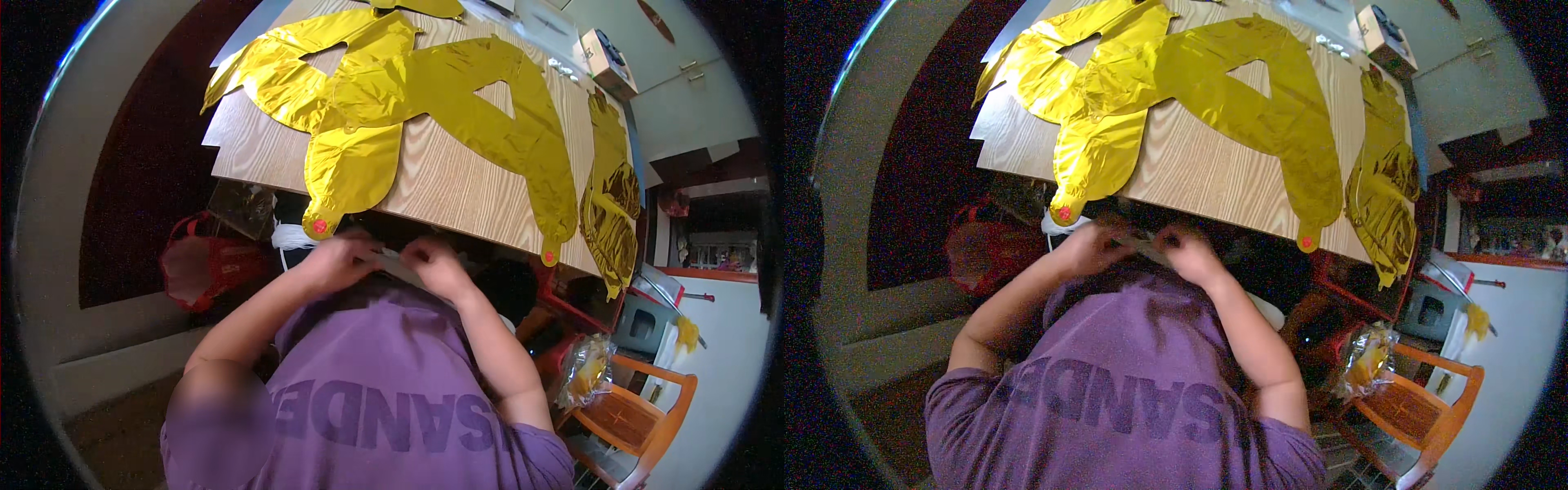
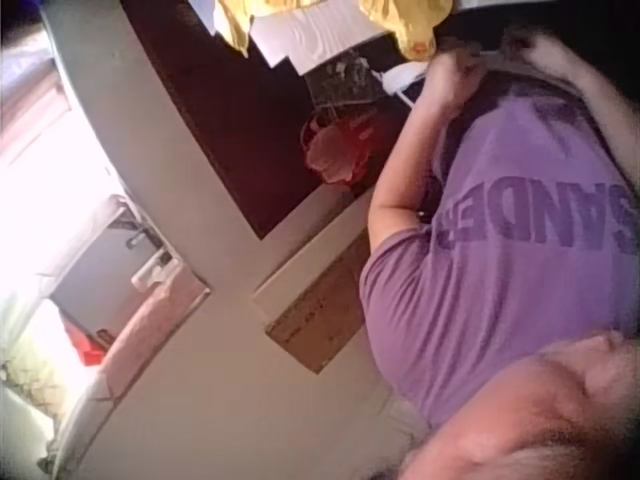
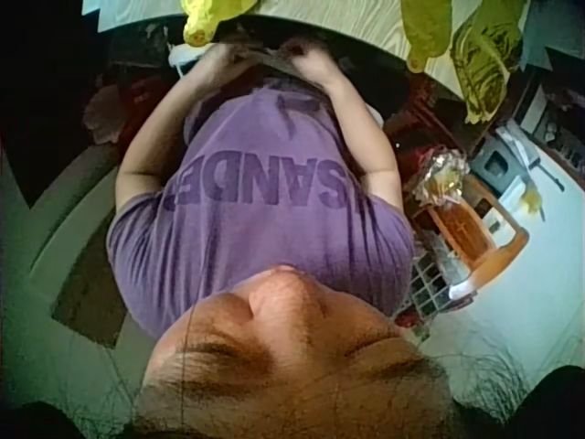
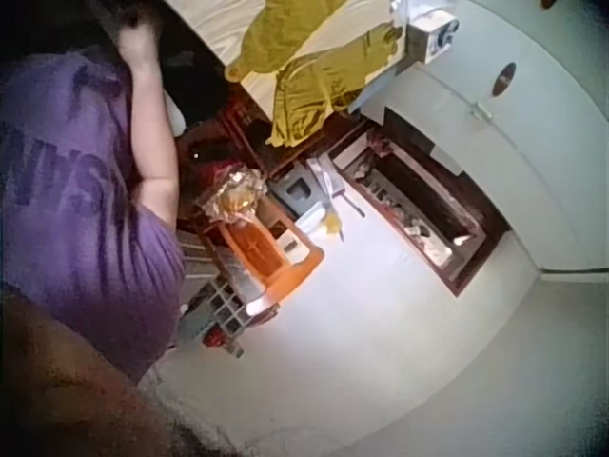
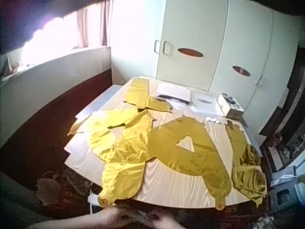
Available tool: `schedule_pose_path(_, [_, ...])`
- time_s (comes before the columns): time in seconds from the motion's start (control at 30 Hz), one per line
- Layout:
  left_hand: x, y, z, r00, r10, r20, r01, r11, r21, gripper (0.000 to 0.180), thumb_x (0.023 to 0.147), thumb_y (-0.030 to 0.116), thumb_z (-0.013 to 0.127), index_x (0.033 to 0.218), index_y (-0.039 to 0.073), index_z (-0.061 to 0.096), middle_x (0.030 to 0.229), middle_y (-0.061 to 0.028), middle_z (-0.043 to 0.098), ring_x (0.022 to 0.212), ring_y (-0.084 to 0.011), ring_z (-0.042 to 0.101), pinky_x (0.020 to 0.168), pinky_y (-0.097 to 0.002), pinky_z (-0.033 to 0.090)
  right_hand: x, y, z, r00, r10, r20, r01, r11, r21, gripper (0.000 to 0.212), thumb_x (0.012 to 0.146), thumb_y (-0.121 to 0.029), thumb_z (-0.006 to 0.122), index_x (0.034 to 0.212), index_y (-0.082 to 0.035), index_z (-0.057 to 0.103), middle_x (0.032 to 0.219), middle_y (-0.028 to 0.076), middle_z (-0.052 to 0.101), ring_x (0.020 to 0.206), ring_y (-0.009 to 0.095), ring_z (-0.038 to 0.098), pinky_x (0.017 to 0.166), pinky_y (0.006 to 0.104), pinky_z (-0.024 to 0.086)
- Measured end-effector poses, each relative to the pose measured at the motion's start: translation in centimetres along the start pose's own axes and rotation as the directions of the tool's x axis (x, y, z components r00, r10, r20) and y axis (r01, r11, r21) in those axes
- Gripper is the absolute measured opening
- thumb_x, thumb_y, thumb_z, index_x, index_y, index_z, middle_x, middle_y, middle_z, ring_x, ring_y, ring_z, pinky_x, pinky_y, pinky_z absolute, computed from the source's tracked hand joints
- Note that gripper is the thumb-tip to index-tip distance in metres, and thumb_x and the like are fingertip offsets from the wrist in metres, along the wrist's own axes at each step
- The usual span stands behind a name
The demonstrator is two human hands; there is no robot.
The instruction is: Preparing gold foil letter balloons by inspecting them, laying them out on a table, and threading string through the attachment points.
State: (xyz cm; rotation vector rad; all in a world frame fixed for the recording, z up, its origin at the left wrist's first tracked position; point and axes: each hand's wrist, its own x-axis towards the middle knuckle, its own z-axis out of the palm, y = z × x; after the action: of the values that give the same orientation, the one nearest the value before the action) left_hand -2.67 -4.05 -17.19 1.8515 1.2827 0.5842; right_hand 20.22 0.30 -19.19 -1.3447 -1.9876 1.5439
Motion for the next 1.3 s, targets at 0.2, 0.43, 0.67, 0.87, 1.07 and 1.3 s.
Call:
schedule_pose_path(0.2, [-0.3, 5.5, -0.3, 0.939, 0.342, -0.011, -0.341, 0.937, 0.073, 0.016, 0.078, 0.010, 0.071, 0.091, 0.001, 0.064, 0.088, -0.0139, 0.062, 0.077, -0.0295, 0.063, 0.066, -0.0368, 0.052, -4.1, -3.5, 0.0, 0.990, -0.138, -0.013, 0.132, 0.911, 0.392, 0.011, 0.088, -0.011, 0.064, 0.088, -0.001, 0.060, 0.095, 0.006, 0.059, 0.087, 0.013, 0.055, 0.079, 0.0272, 0.045])
schedule_pose_path(0.43, [-2.4, 9.5, -2.0, 0.928, 0.372, -0.008, -0.367, 0.920, 0.136, 0.010, 0.078, 0.009, 0.068, 0.082, 0.002, 0.062, 0.080, -0.0094, 0.061, 0.071, -0.0277, 0.062, 0.066, -0.0378, 0.051, -8.0, -7.6, 0.1, 0.983, -0.178, 0.046, 0.125, 0.833, 0.539, 0.008, 0.097, -0.011, 0.053, 0.094, -0.003, 0.053, 0.109, 0.002, 0.053, 0.075, 0.003, 0.041, 0.072, 0.0186, 0.039])
schedule_pose_path(0.67, [-3.3, 11.3, -3.1, 0.924, 0.381, -0.037, -0.378, 0.923, 0.064, 0.020, 0.077, 0.003, 0.068, 0.097, 0.002, 0.065, 0.088, -0.0133, 0.064, 0.076, -0.0297, 0.065, 0.066, -0.0372, 0.053, -8.7, -8.4, 0.1, 0.972, -0.221, 0.085, 0.087, 0.665, 0.742, 0.022, 0.097, -0.016, 0.054, 0.114, -0.002, 0.048, 0.122, 0.006, 0.049, 0.096, 0.008, 0.049, 0.090, 0.0234, 0.040])
schedule_pose_path(0.87, [-1.9, 12.5, -4.0, 0.801, 0.589, -0.108, -0.562, 0.801, 0.207, 0.029, 0.071, 0.002, 0.069, 0.099, 0.001, 0.065, 0.094, -0.0112, 0.063, 0.081, -0.0249, 0.063, 0.067, -0.0343, 0.050, -9.0, -9.7, 0.2, 0.949, -0.284, 0.136, 0.053, 0.570, 0.820, 0.047, 0.102, -0.022, 0.043, 0.142, -0.003, 0.029, 0.131, 0.007, 0.045, 0.123, 0.014, 0.042, 0.107, 0.0306, 0.030])
schedule_pose_path(1.07, [-1.2, 12.6, -4.4, 0.839, 0.530, -0.124, -0.515, 0.846, 0.137, 0.017, 0.072, 0.002, 0.068, 0.088, 0.004, 0.065, 0.080, -0.0084, 0.055, 0.070, -0.0238, 0.058, 0.062, -0.0354, 0.048, -9.2, -8.9, 0.3, 0.975, -0.198, 0.101, 0.063, 0.681, 0.729, 0.032, 0.102, -0.021, 0.045, 0.127, -0.001, 0.049, 0.104, 0.004, 0.059, 0.097, 0.012, 0.054, 0.089, 0.0275, 0.044])
schedule_pose_path(1.3, [-1.7, 11.8, -6.2, 0.967, 0.186, 0.174, -0.149, 0.967, -0.209, 0.008, 0.077, 0.003, 0.068, 0.080, -0.002, 0.063, 0.076, -0.0147, 0.054, 0.065, -0.0292, 0.056, 0.059, -0.0358, 0.047, -8.5, -8.1, -0.4, 0.955, -0.280, -0.102, 0.296, 0.927, 0.229, 0.017, 0.096, -0.014, 0.053, 0.101, 0.000, 0.061, 0.087, 0.013, 0.065, 0.083, 0.022, 0.064, 0.076, 0.0312, 0.049])
